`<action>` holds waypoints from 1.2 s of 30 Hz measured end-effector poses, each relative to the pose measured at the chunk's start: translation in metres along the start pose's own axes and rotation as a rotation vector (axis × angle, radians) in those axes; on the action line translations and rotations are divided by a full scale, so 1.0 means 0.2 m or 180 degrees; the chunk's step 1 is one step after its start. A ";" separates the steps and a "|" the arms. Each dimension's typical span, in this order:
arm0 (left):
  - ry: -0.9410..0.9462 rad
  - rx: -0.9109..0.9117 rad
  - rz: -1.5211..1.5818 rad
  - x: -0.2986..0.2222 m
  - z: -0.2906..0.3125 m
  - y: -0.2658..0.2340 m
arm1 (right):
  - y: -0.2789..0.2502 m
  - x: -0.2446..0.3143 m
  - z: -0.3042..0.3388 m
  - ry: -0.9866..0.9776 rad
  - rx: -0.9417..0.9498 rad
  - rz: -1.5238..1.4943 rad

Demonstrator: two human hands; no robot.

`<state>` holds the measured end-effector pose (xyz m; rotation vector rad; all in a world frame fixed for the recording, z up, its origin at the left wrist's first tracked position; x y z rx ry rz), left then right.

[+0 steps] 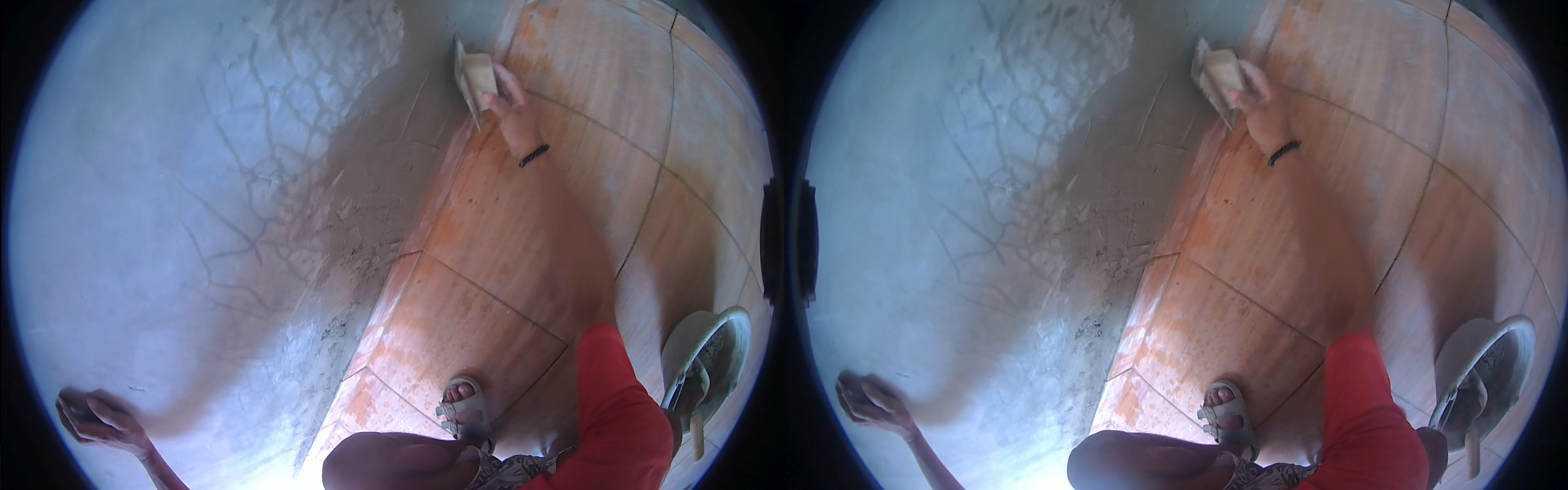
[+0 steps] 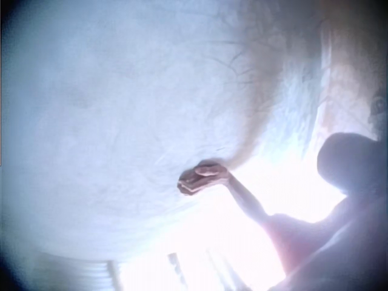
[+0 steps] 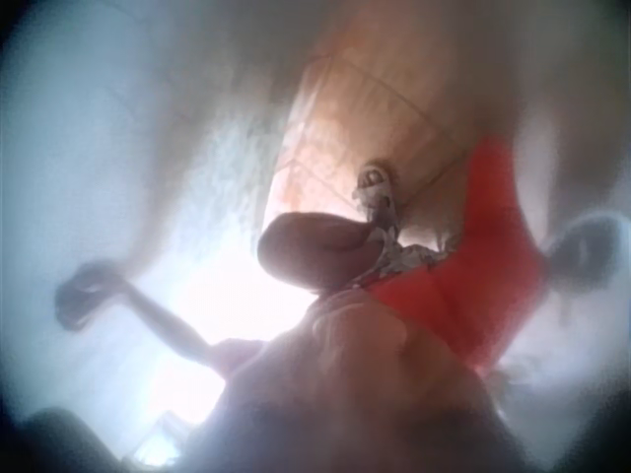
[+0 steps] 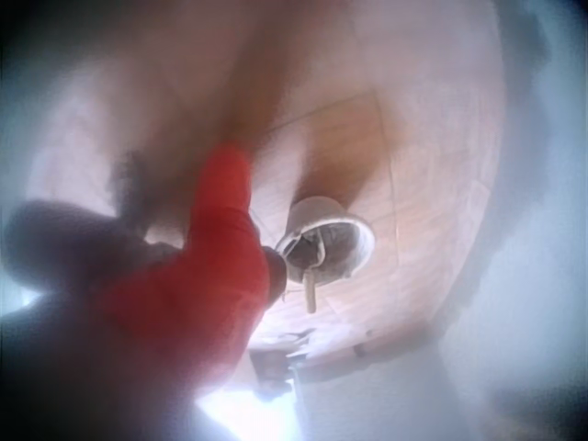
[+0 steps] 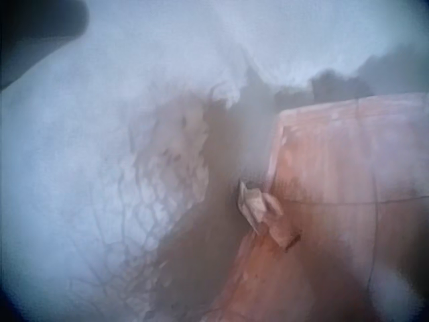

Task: The person scoops plaster from a bucket using a hand trowel and applies it to a wall with a float. They repeatedly smooth the plaster along the base of the wall, working in a small section near the floor.

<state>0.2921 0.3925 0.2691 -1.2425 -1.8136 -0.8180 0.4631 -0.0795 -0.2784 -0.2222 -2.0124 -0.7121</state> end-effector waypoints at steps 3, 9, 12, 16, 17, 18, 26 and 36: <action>-0.0295 0.0177 0.0396 -0.02 -0.03 -0.03 | 0.18 0.11 0.25 0.0026 0.0259 0.0443; 0.0220 0.0035 0.0278 -0.06 -0.01 0.00 | 0.42 0.19 0.83 -0.0009 0.0775 -0.0018; -0.0118 0.0122 0.0487 -0.02 -0.01 0.00 | 0.58 0.26 1.04 -0.0416 0.0977 -0.0120; -0.0211 0.0095 0.0417 -0.02 -0.02 -0.02 | 0.75 0.32 1.36 -0.0044 0.0948 -0.0415; -0.0356 0.0106 0.0487 -0.02 -0.02 -0.01 | 0.78 0.34 1.42 0.0119 0.1020 -0.0450; -0.0361 0.0104 0.0506 -0.02 -0.02 -0.01 | 0.80 0.37 1.46 0.0188 0.1135 -0.0537; -0.0119 0.0038 0.0653 0.03 -0.02 0.01 | 0.80 0.49 1.57 0.2550 0.0006 -0.3640; -0.0295 0.0080 0.0639 0.05 0.02 0.00 | 0.71 0.40 1.46 0.2146 -0.0709 -0.3829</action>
Point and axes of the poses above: each hand's wrist, its own z-axis away from the middle knuckle, its own y-axis out of the palm, x = y × z, the point moved 3 cm from there along -z, towards the middle knuckle, and after that the axes turned 11 degrees about -y, right-handed, at the moved point
